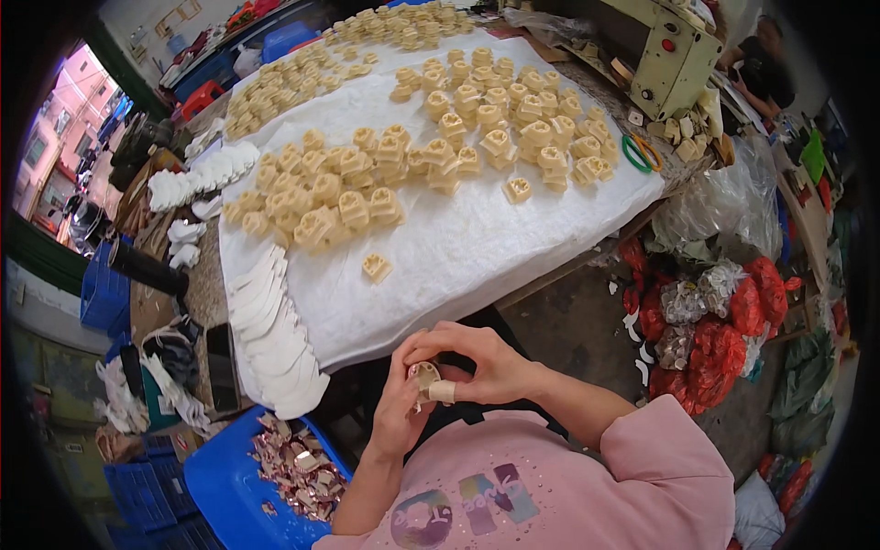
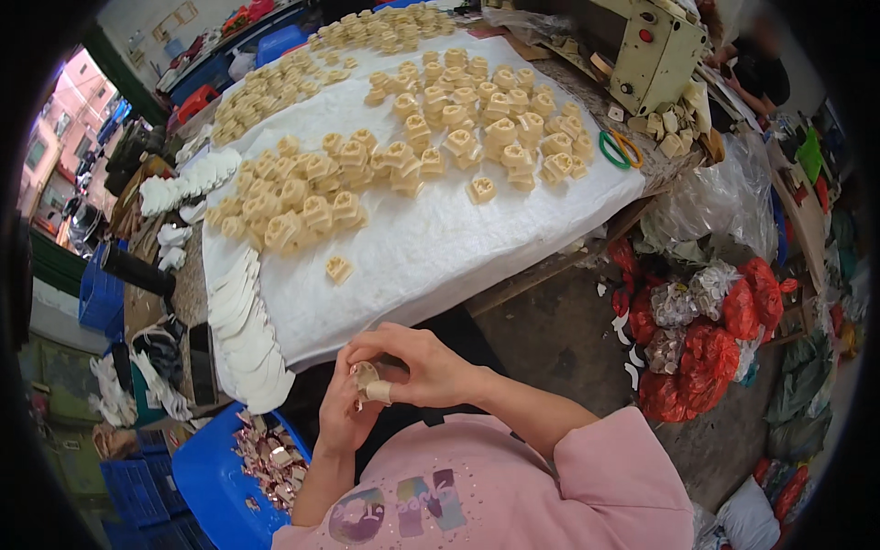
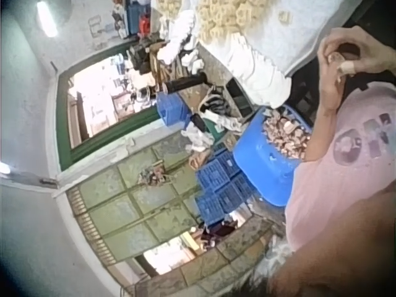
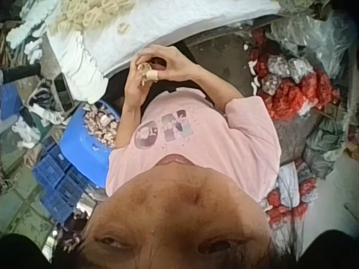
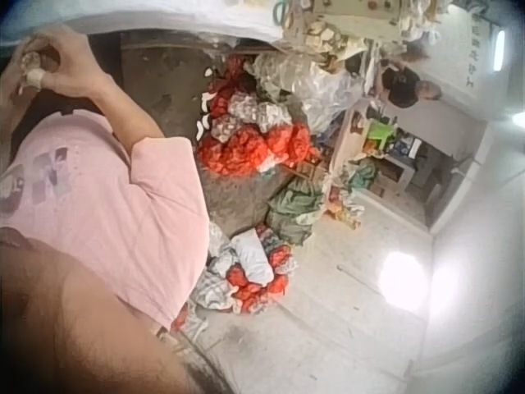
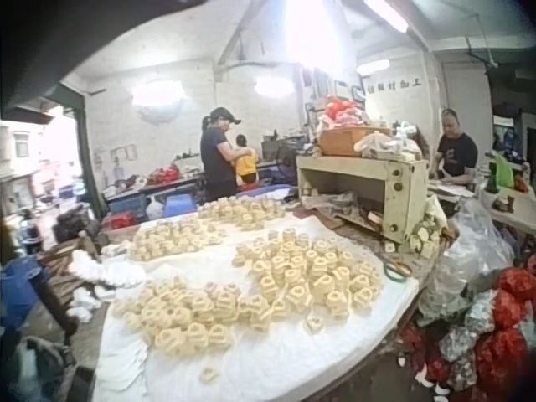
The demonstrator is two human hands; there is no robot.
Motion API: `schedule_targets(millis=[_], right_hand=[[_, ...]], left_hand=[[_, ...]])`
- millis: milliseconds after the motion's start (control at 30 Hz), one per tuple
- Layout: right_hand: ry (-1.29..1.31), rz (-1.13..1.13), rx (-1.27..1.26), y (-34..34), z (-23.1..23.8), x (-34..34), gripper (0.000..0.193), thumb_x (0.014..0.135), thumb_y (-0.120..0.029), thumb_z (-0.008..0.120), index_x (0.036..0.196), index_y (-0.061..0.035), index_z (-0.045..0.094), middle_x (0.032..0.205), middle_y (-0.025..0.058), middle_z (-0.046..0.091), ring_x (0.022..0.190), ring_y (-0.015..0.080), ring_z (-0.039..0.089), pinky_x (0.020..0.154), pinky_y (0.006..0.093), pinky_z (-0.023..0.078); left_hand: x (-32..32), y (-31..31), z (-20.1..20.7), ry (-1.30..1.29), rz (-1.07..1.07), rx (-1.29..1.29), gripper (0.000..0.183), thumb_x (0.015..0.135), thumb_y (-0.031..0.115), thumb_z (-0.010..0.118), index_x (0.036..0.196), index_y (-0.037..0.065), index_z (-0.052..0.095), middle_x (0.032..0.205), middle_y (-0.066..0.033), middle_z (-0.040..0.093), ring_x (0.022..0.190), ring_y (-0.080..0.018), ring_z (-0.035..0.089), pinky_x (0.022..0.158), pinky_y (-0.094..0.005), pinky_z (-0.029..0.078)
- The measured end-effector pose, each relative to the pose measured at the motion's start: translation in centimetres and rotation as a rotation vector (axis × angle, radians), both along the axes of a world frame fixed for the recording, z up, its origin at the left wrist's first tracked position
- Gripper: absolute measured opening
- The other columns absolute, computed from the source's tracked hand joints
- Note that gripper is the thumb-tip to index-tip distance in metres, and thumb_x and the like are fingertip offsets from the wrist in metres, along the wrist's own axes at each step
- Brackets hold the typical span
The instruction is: The recorder is assembling or finishing small white shoe components by attaching a reddish lining and trimming excess material with scissors.
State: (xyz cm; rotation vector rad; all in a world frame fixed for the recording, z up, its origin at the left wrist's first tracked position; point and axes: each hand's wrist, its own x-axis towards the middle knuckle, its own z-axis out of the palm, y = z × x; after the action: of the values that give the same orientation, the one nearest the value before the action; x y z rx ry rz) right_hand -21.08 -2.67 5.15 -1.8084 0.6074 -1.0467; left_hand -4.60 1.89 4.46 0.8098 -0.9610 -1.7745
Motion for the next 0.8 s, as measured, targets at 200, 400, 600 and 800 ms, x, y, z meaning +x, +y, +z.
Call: schedule_targets(millis=[200, 400, 600, 800], right_hand=[[0.083, -0.216, -0.264, 2.5, -1.9, 1.8, 0.049, 0.074, -0.014, 0.07, 0.12, -0.0075, 0.053, 0.111, 0.0106, 0.052, 0.103, 0.0283, 0.044, 0.09, 0.0374, 0.035], [-0.217, 0.125, 0.563, 3.0, -0.3, 1.6, 0.029, 0.095, -0.03, 0.045, 0.1, -0.0036, 0.055, 0.076, 0.0056, 0.057, 0.05, 0.0118, 0.054, 0.046, 0.0233, 0.045], [-0.143, 0.254, 0.725, 3.6, -0.1, 2.1, 0.016, 0.087, -0.02, 0.055, 0.09, -0.0042, 0.055, 0.075, 0.0046, 0.056, 0.045, 0.0087, 0.053, 0.033, 0.0208, 0.043], [-0.341, 0.072, 0.243, 5.7, -3.8, 3.5, 0.015, 0.093, -0.017, 0.05, 0.093, -0.003, 0.054, 0.094, 0.0046, 0.053, 0.068, 0.0087, 0.053, 0.05, 0.0194, 0.044]], left_hand=[[-0.2, 2.2, -1.9, -0.02, 0.29, -0.172, 0.046, 0.09, 0.015, 0.043, 0.132, 0.005, 0.028, 0.103, -0.0088, 0.047, 0.087, -0.0178, 0.053, 0.073, -0.0304, 0.046], [-1.1, 3.6, -0.6, 0.048, 0.215, -0.282, 0.067, 0.094, 0.054, 0.029, 0.139, 0.006, 0.019, 0.096, -0.012, 0.056, 0.068, -0.0167, 0.057, 0.059, -0.0267, 0.047], [-2.0, 4.7, -2.7, -0.212, 0.457, -0.388, 0.068, 0.095, 0.054, 0.029, 0.137, 0.001, 0.022, 0.102, -0.0114, 0.052, 0.07, -0.0104, 0.054, 0.056, -0.0203, 0.043], [-2.9, 5.3, -1.1, -0.361, 0.462, -0.434, 0.06, 0.096, 0.05, 0.029, 0.129, -0.001, 0.03, 0.097, -0.009, 0.051, 0.066, -0.0061, 0.049, 0.05, -0.0179, 0.039]])
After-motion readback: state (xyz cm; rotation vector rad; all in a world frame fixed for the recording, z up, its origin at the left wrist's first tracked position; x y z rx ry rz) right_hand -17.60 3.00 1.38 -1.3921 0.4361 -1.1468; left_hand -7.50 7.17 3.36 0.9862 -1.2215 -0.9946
